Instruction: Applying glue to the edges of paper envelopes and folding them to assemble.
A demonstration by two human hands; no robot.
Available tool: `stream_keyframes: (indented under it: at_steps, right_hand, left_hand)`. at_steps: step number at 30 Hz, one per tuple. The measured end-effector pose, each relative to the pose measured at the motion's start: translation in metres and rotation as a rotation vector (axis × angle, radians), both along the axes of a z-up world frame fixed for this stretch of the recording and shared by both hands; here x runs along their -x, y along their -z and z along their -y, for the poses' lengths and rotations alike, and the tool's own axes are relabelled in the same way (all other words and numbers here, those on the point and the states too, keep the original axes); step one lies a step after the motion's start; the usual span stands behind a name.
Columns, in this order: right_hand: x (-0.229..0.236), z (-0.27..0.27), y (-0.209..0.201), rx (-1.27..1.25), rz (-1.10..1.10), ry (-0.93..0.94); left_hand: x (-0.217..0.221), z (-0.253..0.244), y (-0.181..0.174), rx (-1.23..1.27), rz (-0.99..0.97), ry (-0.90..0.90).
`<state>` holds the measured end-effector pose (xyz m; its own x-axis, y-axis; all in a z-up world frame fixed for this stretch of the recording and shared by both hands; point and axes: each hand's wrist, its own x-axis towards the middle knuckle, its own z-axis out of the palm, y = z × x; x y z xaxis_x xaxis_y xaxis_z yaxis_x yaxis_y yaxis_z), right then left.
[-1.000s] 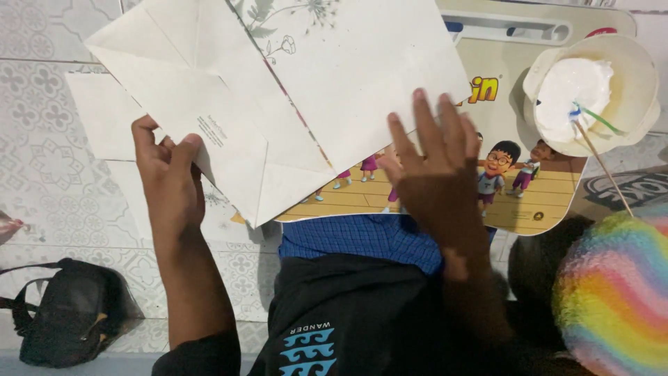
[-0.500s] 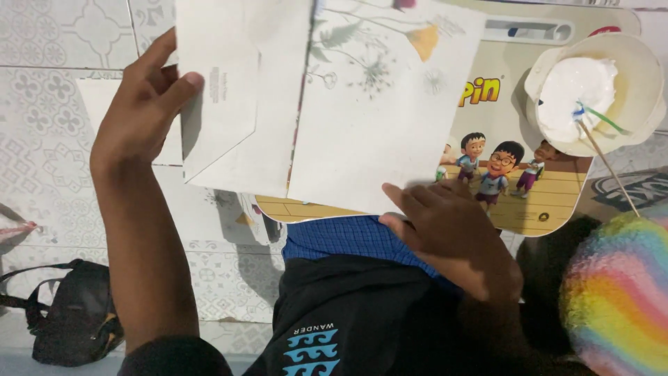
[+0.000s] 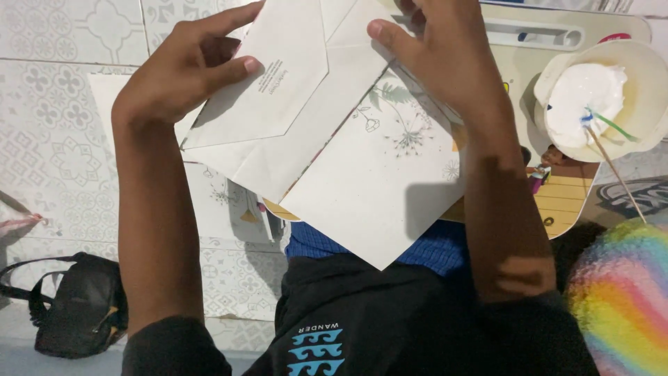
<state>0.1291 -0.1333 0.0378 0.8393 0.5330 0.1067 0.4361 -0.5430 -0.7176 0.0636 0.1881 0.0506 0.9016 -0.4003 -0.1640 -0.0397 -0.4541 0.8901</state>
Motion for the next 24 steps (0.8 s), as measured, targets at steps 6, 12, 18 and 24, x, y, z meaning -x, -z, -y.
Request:
stream_keyframes:
  at_steps: [6,12,18,24]
  right_hand:
    - [0.006,0.001,-0.011,-0.067,-0.225,0.075]
    - [0.011,0.016,-0.015,-0.182,-0.303,0.299]
    - [0.019,0.031,-0.003,-0.275,-0.286,0.369]
    - [0.033,0.051,0.007,-0.184,-0.211,0.412]
  left_hand:
    - [0.006,-0.004,-0.001,0.231,-0.078,0.012]
    - [0.029,-0.028,0.027,0.446,-0.363,-0.185]
    - [0.056,-0.01,0.036,0.625,-0.314,-0.515]
    - [0.041,0.025,0.025,0.651,-0.141,-0.708]
